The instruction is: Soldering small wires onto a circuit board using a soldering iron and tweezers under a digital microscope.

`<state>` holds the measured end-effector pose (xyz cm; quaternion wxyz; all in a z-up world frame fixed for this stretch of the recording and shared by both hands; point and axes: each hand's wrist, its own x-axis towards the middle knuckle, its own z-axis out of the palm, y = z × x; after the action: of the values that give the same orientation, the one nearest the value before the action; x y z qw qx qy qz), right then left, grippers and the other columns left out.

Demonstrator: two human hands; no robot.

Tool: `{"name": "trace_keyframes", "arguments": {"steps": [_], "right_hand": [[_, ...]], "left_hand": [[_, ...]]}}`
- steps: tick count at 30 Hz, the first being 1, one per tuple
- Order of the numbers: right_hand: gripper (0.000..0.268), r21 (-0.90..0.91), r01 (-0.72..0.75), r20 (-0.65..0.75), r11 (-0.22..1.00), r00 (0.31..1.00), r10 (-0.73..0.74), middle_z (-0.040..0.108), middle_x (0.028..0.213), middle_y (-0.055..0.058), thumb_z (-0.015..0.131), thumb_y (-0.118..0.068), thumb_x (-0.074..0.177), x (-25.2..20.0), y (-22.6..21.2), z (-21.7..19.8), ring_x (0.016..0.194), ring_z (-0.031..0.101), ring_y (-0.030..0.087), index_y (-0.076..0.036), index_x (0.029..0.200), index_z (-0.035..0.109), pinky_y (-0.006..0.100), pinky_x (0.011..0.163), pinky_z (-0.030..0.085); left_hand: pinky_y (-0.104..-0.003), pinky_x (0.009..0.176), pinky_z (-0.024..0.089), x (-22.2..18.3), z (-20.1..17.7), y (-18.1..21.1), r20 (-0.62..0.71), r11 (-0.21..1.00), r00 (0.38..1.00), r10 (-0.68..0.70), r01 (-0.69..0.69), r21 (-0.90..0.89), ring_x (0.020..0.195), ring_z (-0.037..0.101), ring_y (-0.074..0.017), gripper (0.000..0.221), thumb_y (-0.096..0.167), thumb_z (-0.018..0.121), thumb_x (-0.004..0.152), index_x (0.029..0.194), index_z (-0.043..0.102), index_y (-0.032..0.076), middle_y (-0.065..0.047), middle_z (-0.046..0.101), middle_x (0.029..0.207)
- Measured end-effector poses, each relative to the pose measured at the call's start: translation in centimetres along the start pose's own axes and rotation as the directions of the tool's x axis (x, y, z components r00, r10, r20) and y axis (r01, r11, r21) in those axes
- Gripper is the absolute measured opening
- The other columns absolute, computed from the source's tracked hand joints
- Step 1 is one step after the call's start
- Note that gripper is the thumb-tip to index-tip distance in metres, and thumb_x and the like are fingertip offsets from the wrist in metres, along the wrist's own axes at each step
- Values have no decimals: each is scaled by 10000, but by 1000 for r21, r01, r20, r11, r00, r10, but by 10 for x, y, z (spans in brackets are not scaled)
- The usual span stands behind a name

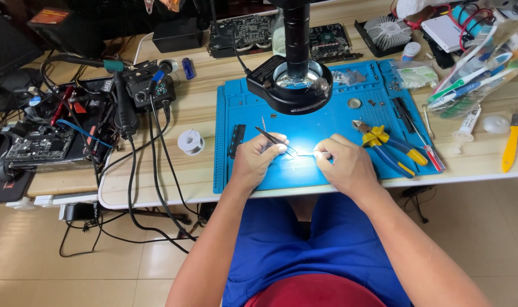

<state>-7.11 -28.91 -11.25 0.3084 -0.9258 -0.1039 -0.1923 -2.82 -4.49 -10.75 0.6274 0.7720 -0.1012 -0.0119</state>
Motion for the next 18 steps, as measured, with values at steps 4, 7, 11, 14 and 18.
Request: {"name": "trace_keyframes", "arguments": {"steps": [4,7,11,14,18], "right_hand": [[171,9,-3,-8,1000,1000,3,582,777,34,661,-197,984,0,-2,-1,758,693,327,-187,821,610,444,708,587],[172,12,-5,-12,1000,1000,5,583,788,29,663,-208,992,-1,1,2,770,700,322,-200,830,608,438,718,588],[158,51,13,-23,999,1000,-12,590,775,36,709,-210,946,1,7,8,781,704,325,-196,814,622,425,722,589],[147,56,8,-25,998,1000,-7,593,768,33,709,-208,933,-1,9,10,770,704,323,-197,812,627,427,720,589],[83,35,-3,-33,999,999,4,601,793,71,671,-183,930,0,5,7,788,704,363,-179,849,654,467,724,593]], "left_hand": [[-405,1063,609,0,0,-2,-3,1000,1000,0,0,8,1133,801,-188,209,236,851,993,1188,878,166,-64,874,1106],[-408,1057,615,1,0,-3,-7,1000,1000,8,-8,24,1113,802,-172,206,234,837,1004,1193,873,160,-59,874,1073],[-414,1040,622,-1,-1,1,-23,999,1000,9,-9,37,1087,810,-200,181,212,832,1005,1167,877,146,-65,874,1050],[-407,1031,626,-1,-1,-1,-25,999,1000,9,-7,44,1066,807,-183,170,219,833,1003,1153,878,153,-48,871,1016],[-407,1019,630,-1,-2,0,-27,999,1000,10,-8,50,1048,806,-179,155,226,836,1001,1129,882,153,-48,870,998]]}}
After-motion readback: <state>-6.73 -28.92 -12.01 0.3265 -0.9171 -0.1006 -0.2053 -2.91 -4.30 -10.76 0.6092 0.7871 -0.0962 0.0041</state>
